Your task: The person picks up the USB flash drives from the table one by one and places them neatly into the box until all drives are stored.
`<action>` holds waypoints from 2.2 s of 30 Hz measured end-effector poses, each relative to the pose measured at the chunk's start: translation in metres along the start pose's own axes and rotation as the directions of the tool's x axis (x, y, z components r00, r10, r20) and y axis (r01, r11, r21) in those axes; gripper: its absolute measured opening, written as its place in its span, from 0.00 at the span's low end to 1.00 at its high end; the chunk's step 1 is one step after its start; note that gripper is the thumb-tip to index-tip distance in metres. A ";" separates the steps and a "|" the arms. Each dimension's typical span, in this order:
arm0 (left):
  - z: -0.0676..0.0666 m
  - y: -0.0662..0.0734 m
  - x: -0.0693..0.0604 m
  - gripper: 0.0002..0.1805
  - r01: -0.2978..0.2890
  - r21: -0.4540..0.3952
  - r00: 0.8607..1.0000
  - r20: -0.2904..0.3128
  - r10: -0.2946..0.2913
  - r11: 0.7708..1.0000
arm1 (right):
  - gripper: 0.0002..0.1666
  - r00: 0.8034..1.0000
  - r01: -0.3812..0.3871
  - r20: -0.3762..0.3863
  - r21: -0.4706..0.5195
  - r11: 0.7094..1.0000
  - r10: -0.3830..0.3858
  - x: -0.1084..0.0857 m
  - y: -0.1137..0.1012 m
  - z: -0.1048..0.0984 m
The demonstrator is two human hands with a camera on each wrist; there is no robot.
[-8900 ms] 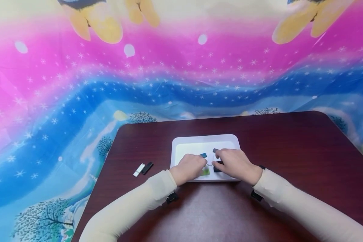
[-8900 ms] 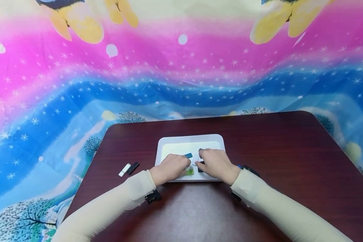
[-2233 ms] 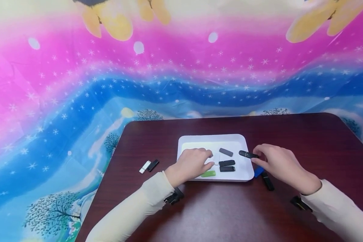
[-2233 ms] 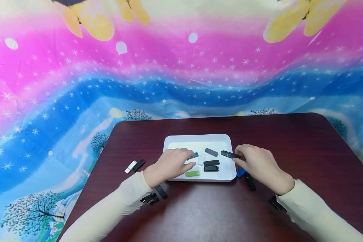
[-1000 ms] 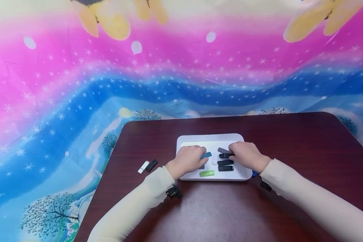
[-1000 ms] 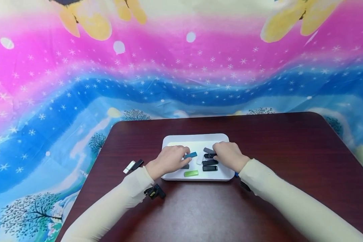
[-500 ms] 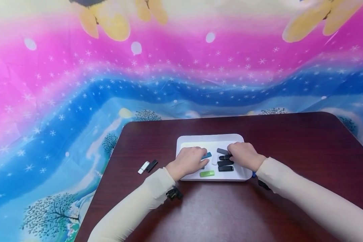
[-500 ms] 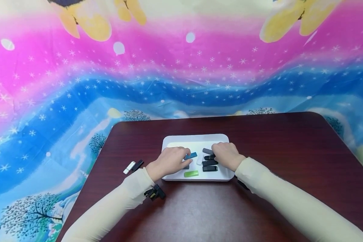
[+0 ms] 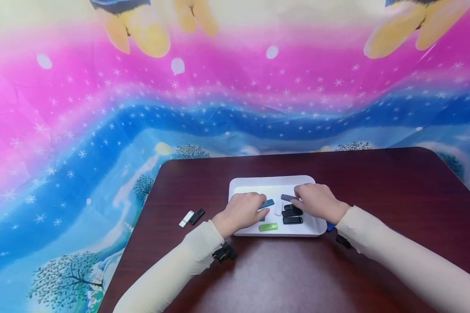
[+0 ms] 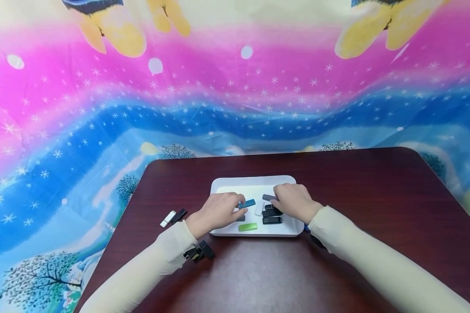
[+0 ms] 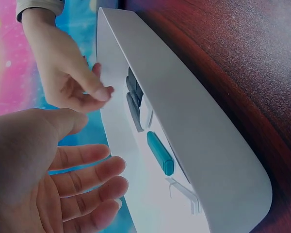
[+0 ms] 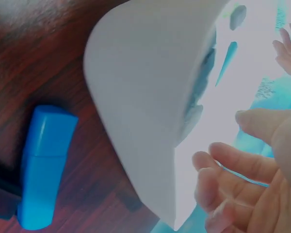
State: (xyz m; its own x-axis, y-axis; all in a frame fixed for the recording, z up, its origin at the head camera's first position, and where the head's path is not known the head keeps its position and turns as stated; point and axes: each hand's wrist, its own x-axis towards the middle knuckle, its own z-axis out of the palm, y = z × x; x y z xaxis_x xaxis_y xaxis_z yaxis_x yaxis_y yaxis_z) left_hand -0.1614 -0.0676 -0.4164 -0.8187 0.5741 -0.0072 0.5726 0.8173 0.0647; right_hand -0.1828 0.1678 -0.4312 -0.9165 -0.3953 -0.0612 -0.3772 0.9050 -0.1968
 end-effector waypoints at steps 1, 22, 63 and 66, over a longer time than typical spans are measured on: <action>0.000 -0.001 -0.001 0.15 -0.001 0.001 1.000 -0.004 0.001 1.000 | 0.12 1.000 0.001 -0.015 0.006 1.000 -0.001 -0.001 -0.001 -0.001; -0.014 -0.001 -0.023 0.17 0.007 0.001 0.996 -0.090 -0.007 1.000 | 0.10 0.985 0.035 -0.170 0.086 0.996 -0.020 -0.028 -0.017 -0.018; -0.034 -0.043 -0.093 0.13 0.195 -0.073 0.950 -0.234 -0.207 0.978 | 0.11 0.957 0.180 -0.243 0.064 0.982 -0.160 -0.045 -0.057 -0.012; -0.033 -0.048 -0.099 0.12 0.211 -0.090 0.946 -0.230 -0.226 0.973 | 0.11 0.956 0.188 -0.243 0.072 0.979 -0.166 -0.045 -0.061 -0.010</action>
State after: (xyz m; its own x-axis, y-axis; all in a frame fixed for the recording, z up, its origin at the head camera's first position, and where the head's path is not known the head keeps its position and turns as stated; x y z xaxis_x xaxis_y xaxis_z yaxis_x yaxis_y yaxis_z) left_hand -0.1093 -0.1656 -0.3861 -0.9144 0.3471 0.2081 0.3808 0.9121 0.1518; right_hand -0.1202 0.1321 -0.4065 -0.8456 -0.4897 0.2124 -0.5326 0.8006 -0.2746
